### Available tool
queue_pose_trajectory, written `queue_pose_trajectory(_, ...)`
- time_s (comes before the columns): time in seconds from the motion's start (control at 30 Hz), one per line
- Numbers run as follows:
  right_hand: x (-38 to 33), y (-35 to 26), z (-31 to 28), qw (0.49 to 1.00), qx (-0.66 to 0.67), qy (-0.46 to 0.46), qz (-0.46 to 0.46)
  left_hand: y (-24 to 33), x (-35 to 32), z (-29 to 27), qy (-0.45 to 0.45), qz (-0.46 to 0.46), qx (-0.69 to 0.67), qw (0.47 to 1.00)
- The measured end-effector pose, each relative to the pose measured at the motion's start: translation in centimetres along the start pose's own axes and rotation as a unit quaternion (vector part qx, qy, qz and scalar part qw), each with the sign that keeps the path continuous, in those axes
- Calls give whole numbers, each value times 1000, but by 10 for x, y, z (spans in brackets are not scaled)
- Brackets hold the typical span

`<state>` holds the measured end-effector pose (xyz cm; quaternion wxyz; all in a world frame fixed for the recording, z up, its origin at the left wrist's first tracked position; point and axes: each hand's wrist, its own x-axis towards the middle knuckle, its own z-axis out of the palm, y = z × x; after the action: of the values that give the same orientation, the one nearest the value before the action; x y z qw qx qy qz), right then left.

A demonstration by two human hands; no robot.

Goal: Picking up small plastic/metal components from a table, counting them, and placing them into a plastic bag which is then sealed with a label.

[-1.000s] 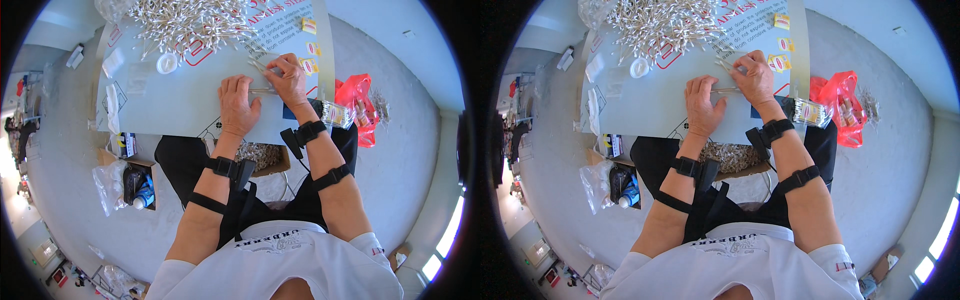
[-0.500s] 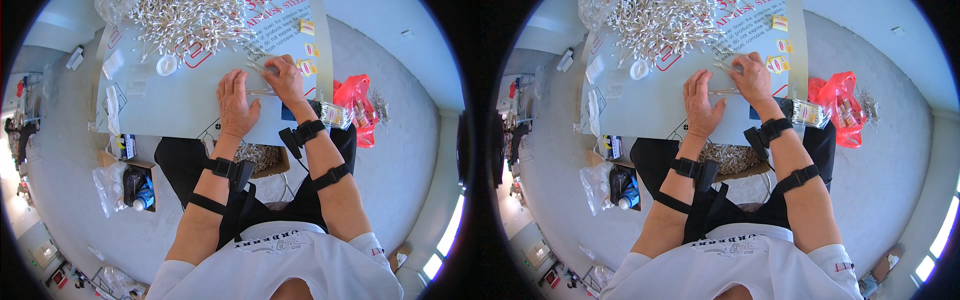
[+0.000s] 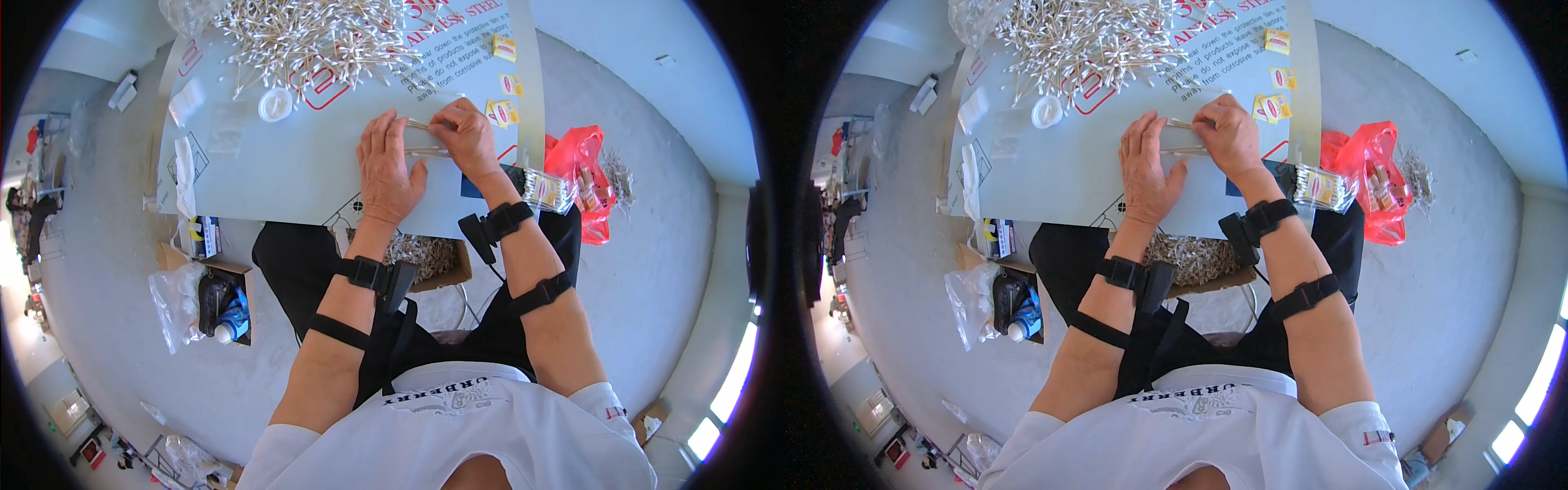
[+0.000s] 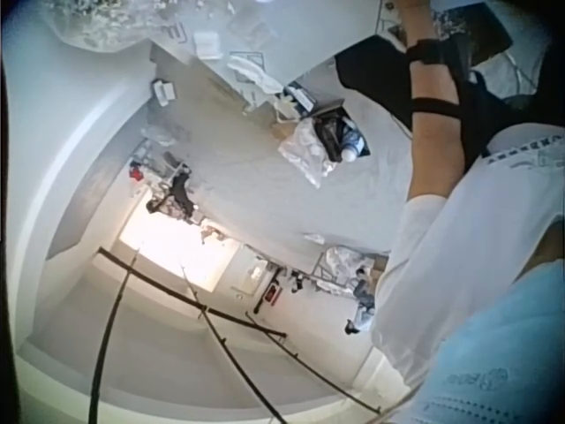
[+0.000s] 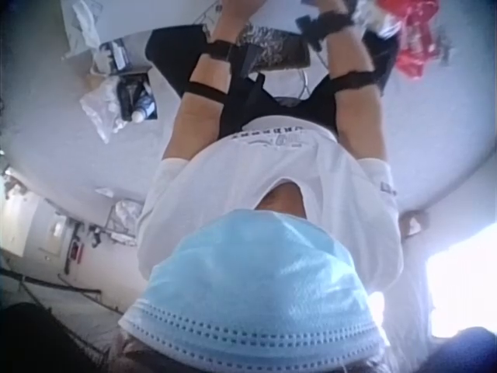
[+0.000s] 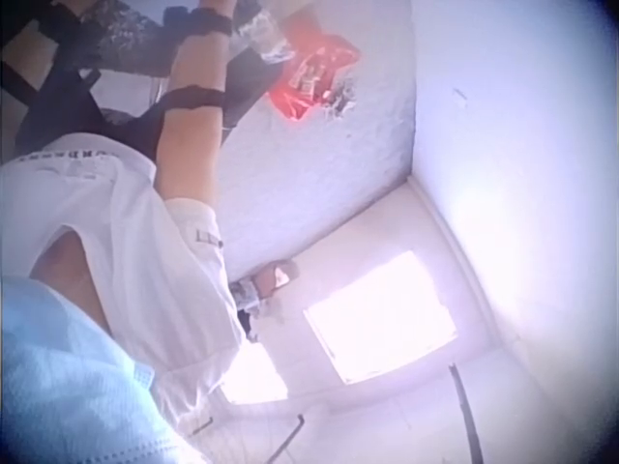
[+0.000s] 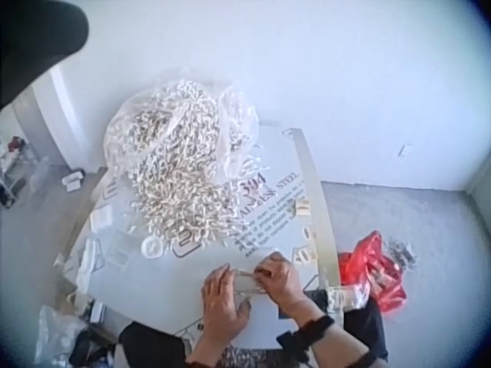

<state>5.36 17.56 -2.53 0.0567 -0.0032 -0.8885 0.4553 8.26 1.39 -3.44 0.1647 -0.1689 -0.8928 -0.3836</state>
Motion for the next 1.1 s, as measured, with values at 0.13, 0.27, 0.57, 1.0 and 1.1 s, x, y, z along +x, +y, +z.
queue_pose_trajectory(0.13,5,0,-1,998,-56,-5,-17,3,1,1,-14,-6,19,1000)
queue_pose_trajectory(0.27,9,4,0,995,-95,10,-37,6,2,1,-26,-4,48,999)
queue_pose_trajectory(0.57,11,4,-3,998,-66,17,-18,7,2,1,-35,-6,74,997)
queue_pose_trajectory(1.0,9,1,-12,997,-67,-37,-17,7,3,-2,-33,17,50,998)
queue_pose_trajectory(1.1,9,-2,-13,994,-77,-77,-19,6,3,-3,-23,30,37,999)
